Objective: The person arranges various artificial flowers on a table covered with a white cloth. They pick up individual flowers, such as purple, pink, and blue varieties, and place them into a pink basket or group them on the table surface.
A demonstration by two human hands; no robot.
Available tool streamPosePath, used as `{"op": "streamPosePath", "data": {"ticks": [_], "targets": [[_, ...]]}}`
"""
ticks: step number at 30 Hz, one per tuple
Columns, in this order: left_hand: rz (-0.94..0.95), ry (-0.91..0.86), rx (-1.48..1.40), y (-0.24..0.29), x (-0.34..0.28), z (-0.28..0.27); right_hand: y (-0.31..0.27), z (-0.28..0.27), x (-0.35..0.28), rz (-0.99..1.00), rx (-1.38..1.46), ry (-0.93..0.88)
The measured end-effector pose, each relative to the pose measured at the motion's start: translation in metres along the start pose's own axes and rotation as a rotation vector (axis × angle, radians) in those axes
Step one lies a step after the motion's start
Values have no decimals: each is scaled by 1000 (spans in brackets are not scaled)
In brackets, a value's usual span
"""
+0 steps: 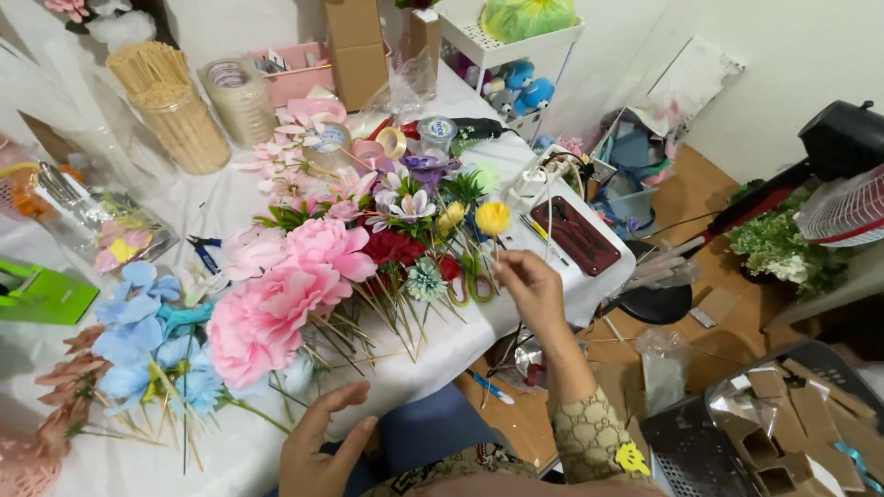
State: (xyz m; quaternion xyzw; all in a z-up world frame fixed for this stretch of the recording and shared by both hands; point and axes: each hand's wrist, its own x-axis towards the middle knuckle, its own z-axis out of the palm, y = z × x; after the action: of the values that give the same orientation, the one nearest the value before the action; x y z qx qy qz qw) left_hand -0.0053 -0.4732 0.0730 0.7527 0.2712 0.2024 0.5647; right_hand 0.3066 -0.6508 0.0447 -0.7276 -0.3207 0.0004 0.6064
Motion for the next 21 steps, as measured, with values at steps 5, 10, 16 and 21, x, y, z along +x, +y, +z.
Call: {"op": "streamPosePath", "data": {"ticks": [5,10,16,21], "targets": [[-72,134,-37,6,-8,-2,24,6,61,-185,-292,70],[-103,247,-52,7,-15,-8,40,24,78,-60,-627,-36],[-161,252,-82,-7,-16,-23,40,22,78,-116,-705,-41],[-51,321,-55,-19,-17,-43,52,-1,58,-246,-629,23]]}}
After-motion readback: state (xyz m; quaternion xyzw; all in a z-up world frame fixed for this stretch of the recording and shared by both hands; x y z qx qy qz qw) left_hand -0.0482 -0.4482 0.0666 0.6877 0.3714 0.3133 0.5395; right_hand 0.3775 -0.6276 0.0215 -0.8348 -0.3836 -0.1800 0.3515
